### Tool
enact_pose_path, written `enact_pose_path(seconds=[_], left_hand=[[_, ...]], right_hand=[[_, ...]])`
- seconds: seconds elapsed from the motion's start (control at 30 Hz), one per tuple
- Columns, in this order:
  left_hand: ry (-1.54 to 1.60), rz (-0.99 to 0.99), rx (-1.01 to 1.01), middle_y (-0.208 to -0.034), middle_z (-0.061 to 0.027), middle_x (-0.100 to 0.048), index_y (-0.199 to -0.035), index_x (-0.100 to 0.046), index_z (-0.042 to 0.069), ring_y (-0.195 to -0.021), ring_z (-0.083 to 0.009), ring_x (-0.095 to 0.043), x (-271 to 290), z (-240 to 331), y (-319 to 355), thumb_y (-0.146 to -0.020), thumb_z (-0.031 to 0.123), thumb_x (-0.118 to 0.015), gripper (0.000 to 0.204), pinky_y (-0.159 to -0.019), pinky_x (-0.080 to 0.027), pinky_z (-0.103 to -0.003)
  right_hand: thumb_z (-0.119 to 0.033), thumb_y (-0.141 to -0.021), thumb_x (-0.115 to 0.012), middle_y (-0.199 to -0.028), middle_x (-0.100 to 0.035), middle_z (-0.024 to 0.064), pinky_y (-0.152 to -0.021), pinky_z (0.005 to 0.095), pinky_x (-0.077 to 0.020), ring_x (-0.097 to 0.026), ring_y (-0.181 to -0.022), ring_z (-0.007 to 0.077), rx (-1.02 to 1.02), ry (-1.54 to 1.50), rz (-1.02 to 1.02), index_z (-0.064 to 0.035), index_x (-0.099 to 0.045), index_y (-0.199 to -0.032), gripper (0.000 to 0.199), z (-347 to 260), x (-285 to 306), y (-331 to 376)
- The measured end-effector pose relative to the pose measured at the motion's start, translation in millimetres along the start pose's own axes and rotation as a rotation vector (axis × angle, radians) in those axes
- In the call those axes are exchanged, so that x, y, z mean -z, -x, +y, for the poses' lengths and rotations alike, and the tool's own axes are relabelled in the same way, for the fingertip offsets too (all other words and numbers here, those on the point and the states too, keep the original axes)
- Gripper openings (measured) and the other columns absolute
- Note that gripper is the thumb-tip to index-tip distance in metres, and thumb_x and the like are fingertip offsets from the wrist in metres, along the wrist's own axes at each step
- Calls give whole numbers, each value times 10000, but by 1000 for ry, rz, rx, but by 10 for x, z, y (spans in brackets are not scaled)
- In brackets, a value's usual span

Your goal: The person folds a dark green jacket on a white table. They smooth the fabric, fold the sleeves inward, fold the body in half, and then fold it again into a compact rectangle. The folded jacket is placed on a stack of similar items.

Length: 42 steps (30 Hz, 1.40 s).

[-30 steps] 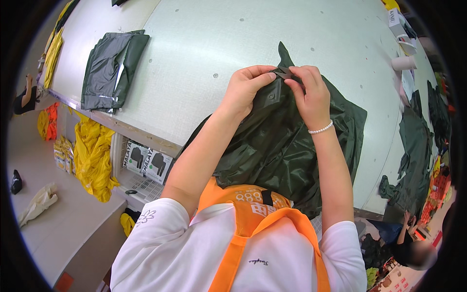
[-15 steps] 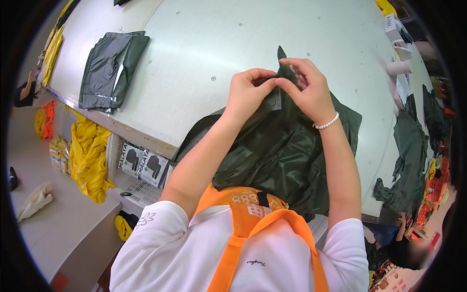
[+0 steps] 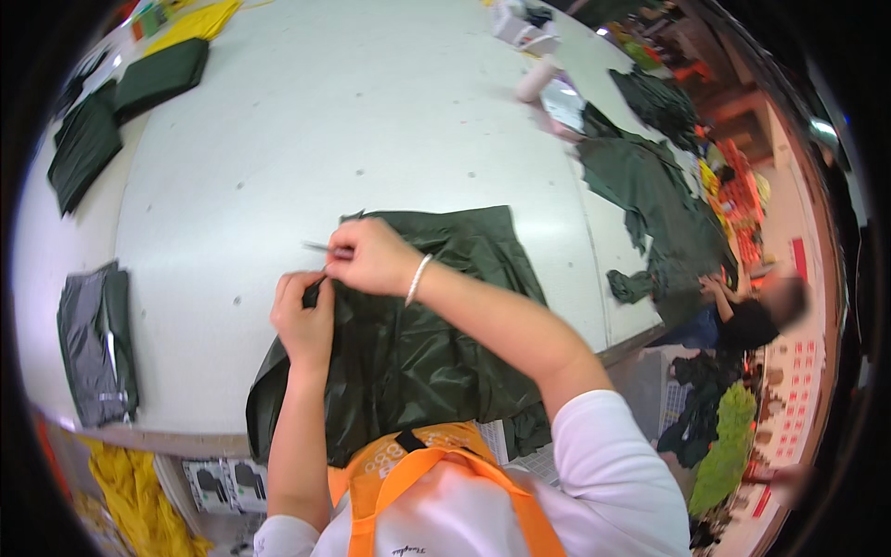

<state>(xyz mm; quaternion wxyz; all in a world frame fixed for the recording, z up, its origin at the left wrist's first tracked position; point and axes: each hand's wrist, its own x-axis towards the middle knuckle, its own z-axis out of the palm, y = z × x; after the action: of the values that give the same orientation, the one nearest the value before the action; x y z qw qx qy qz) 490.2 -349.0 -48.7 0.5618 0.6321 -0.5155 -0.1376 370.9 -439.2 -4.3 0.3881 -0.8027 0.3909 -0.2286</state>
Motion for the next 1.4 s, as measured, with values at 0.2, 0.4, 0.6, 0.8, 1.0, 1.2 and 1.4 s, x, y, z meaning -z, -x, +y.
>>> enact_pose_path(seconds=[0.2, 0.4, 0.6, 0.8, 1.0, 1.2, 1.4], left_hand=[[-29, -63, -45, -795, -86, -600, -795, -605, 15, -723, -226, -591, -110, 121, 101, -727, -36, -671, 108, -655, -470, -304], [-64, -95, -167, -792, -102, -593, -794, -600, 14, -734, -251, -589, -134, 59, 190, -726, -41, -671, 113, -657, -473, -316], [-88, -112, -191, -792, -114, -581, -792, -599, 32, -746, -287, -581, -42, 42, 160, -721, -3, -681, 114, -657, -475, -360], [-1, -43, -257, -785, -94, -583, -798, -607, 37, -689, -247, -581, -107, -2, 240, -677, -39, -702, 171, -583, -469, -316], [22, -21, -282, -788, -89, -584, -810, -601, 30, -679, -236, -578, -96, -2, 248, -668, -54, -704, 194, -574, -468, -305], [0, -9, -306, -788, -89, -583, -813, -595, 28, -682, -238, -576, -85, -7, 261, -663, -58, -705, 205, -573, -469, -305], [-44, -20, -293, -800, -90, -590, -811, -603, 37, -718, -256, -585, -92, 32, 304, -672, -36, -706, 188, -618, -479, -324]], right_hand=[[-87, -808, -627, -650, -525, -17, -552, 236, -405, -458, -611, 58, -275, -368, 144, 1, -591, -740, 117, 168, -143, 381], [-169, -847, -608, -649, -521, -14, -510, 234, -405, -475, -580, 56, -491, -668, 182, -3, -583, -792, 177, 278, -156, 573], [-248, -879, -615, -854, -617, 90, -714, 291, -482, -590, -786, 145, -243, -62, 287, 22, -597, -964, 284, 192, -11, 744], [-154, -850, -624, -904, -570, 85, -610, 335, -491, -601, -712, 256, -89, 240, 321, -33, -543, -949, 176, -213, 57, 1019], [-169, -829, -647, -848, -540, 77, -564, 333, -472, -583, -676, 248, 43, 520, 309, -58, -555, -942, 183, -235, -32, 1005], [-182, -821, -652, -787, -490, 62, -548, 321, -457, -558, -642, 222, 104, 650, 294, -68, -549, -896, 171, -283, -43, 957], [-200, -826, -641, -763, -486, 54, -525, 327, -449, -554, -616, 225, 98, 675, 286, -82, -548, -850, 152, -277, -9, 985]])
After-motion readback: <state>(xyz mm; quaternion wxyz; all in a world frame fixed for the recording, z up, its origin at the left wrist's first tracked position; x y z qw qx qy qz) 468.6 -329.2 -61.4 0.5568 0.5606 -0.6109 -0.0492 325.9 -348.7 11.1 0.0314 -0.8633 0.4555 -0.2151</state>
